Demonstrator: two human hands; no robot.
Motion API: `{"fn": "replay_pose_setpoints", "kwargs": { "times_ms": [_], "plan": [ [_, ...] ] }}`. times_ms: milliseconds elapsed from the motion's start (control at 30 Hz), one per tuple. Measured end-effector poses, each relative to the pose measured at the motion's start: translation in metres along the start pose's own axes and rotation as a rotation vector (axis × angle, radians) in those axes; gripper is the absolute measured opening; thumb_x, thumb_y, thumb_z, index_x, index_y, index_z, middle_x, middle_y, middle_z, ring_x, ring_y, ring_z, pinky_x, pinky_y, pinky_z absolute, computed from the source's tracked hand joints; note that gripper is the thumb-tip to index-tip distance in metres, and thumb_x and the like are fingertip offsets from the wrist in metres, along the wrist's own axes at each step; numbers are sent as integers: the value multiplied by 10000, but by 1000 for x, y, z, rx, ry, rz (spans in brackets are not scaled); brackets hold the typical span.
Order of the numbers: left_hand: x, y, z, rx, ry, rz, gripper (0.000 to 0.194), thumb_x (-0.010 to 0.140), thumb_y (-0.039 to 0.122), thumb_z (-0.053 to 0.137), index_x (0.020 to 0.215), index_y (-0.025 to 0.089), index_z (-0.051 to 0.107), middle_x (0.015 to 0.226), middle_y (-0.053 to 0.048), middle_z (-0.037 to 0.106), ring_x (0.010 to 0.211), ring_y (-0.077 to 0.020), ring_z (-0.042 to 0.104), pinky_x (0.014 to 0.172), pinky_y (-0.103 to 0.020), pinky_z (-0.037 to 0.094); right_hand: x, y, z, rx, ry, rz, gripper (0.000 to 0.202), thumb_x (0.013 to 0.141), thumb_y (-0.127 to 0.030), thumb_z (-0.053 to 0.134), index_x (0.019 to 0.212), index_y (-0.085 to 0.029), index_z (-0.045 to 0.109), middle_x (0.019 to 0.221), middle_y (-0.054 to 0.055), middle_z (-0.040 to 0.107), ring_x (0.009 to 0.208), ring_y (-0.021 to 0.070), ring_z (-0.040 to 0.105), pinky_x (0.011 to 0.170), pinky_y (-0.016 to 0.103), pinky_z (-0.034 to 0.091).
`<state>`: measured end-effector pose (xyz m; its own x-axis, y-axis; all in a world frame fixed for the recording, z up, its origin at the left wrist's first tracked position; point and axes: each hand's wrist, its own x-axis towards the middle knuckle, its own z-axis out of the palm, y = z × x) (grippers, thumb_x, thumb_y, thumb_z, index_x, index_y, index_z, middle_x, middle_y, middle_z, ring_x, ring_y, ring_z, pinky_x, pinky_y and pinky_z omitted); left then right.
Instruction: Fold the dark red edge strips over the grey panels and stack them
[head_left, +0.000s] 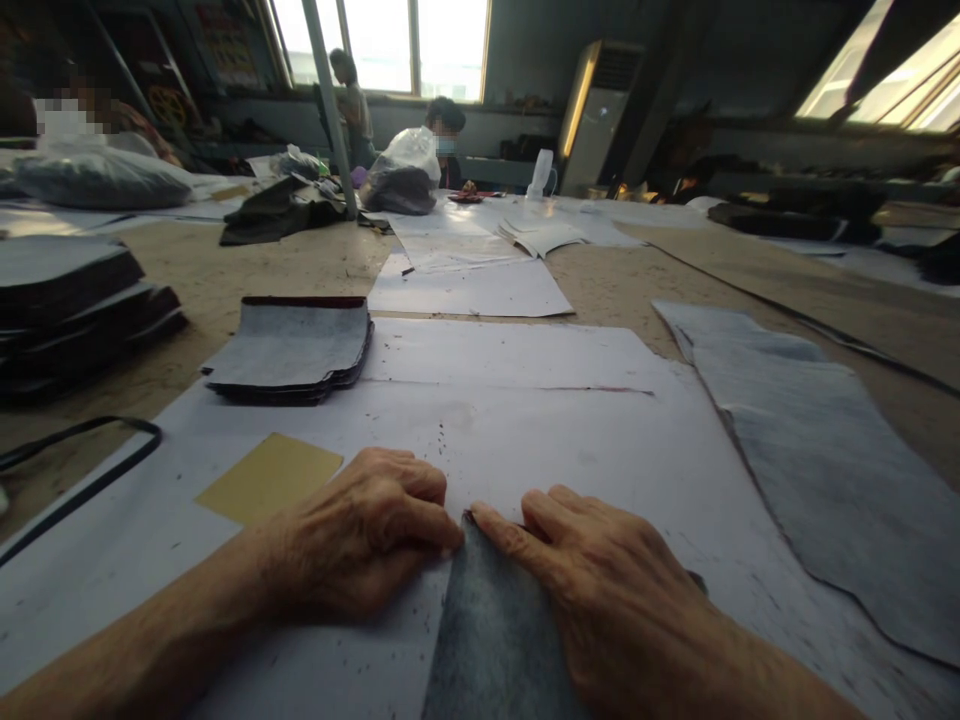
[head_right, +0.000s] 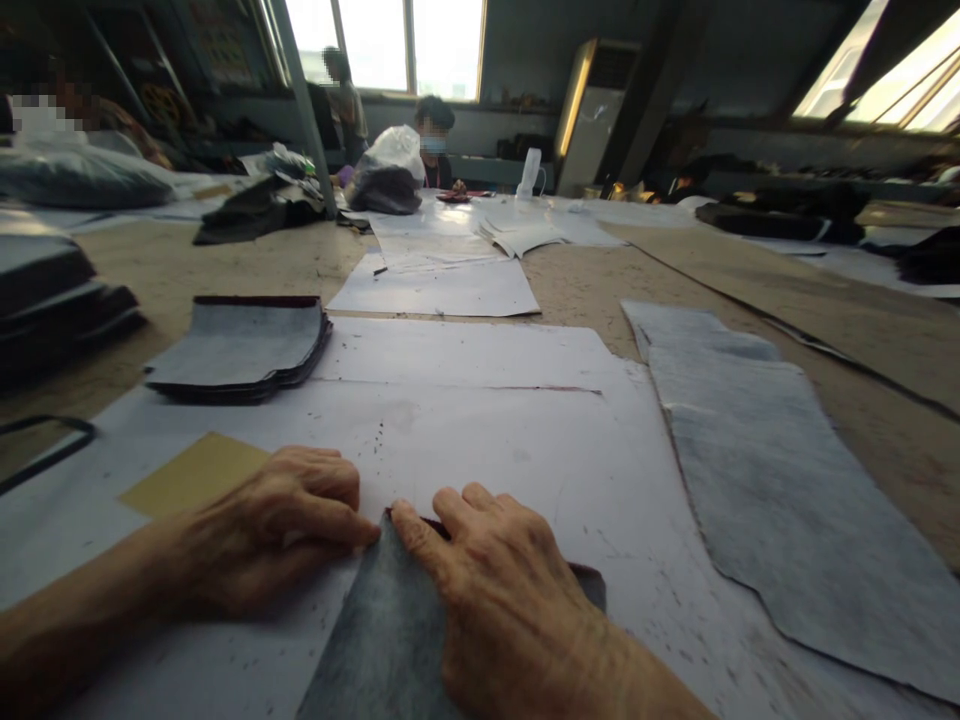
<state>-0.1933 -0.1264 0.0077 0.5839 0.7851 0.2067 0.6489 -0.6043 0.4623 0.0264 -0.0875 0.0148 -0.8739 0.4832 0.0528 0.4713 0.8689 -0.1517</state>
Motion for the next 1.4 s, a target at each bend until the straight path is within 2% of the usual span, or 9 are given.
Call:
{"fn": "replay_pose_setpoints", "kwargs": {
  "times_ms": [467, 767, 833, 900, 1000, 1067, 1167, 1267, 1400],
  "plan": [
    [1, 0, -1, 18, 15, 8, 194, 731, 74, 464, 742, 173, 631, 629, 7, 489, 584, -106, 458, 610, -262, 340, 2, -6, -1, -88, -70, -7, 729, 562, -11, 402, 1249, -254, 407, 933, 55, 530, 735, 173, 478, 641, 315, 386],
    [2, 4, -2, -8, 7, -51, 185, 751, 83, 487, 755, 176, 648, 629, 9, 501, 587, -100, 469, 583, -242, 336, 4, -10, -7, -149, -48, 53, 689, 565, 1, 428, 1174, -316, 474, 793, 33, 520, 636, 172, 460, 518, 279, 311],
    [4, 6, -2, -26, 24, -73, 192, 764, 85, 488, 756, 179, 656, 625, 12, 503, 591, -96, 476, 578, -234, 338, 2, -11, -10, -179, 9, 40, 664, 601, 2, 434, 1163, -349, 482, 785, 31, 526, 657, 187, 474, 530, 290, 328],
    [4, 7, -1, -63, 43, -97, 197, 782, 87, 486, 762, 180, 659, 646, 12, 511, 606, -89, 487, 584, -221, 352, -5, -11, -12, -203, 190, -3, 605, 665, 0, 423, 1154, -347, 497, 830, 43, 548, 723, 209, 494, 575, 322, 368],
    [1, 4, -2, -168, 111, -121, 159, 786, 111, 500, 806, 170, 646, 735, 3, 527, 617, -79, 493, 585, -203, 386, -32, -3, -16, -245, 565, -7, 387, 747, -14, 428, 1040, -213, 585, 881, 70, 582, 794, 210, 509, 643, 344, 402],
    [-1, 0, -5, -243, 203, -129, 134, 784, 146, 523, 863, 171, 628, 793, -5, 531, 623, -80, 491, 596, -207, 409, -56, 6, -16, -299, 702, 36, 220, 769, -33, 473, 895, -141, 616, 821, 72, 595, 766, 186, 517, 650, 321, 407],
    [7, 0, -8, -232, 273, -130, 149, 803, 201, 545, 936, 207, 613, 826, 4, 541, 669, -89, 505, 638, -216, 420, -92, 16, -15, -307, 690, 90, 152, 781, -42, 501, 837, -128, 613, 733, 49, 595, 692, 147, 526, 616, 284, 414],
    [30, 14, 2, -127, 190, -98, 180, 805, 222, 560, 972, 249, 622, 872, 7, 561, 737, -107, 535, 665, -227, 429, -113, 19, -11, -245, 635, 118, 189, 787, -34, 477, 881, -128, 611, 713, 40, 602, 641, 132, 535, 576, 266, 432],
    [67, 45, 30, -108, 88, -55, 236, 752, 126, 557, 938, 242, 644, 912, -13, 573, 800, -152, 553, 710, -296, 458, -118, 20, -3, -222, 606, 107, 271, 766, -2, 455, 963, -104, 611, 734, 61, 616, 652, 141, 551, 572, 266, 453]
  ]
}}
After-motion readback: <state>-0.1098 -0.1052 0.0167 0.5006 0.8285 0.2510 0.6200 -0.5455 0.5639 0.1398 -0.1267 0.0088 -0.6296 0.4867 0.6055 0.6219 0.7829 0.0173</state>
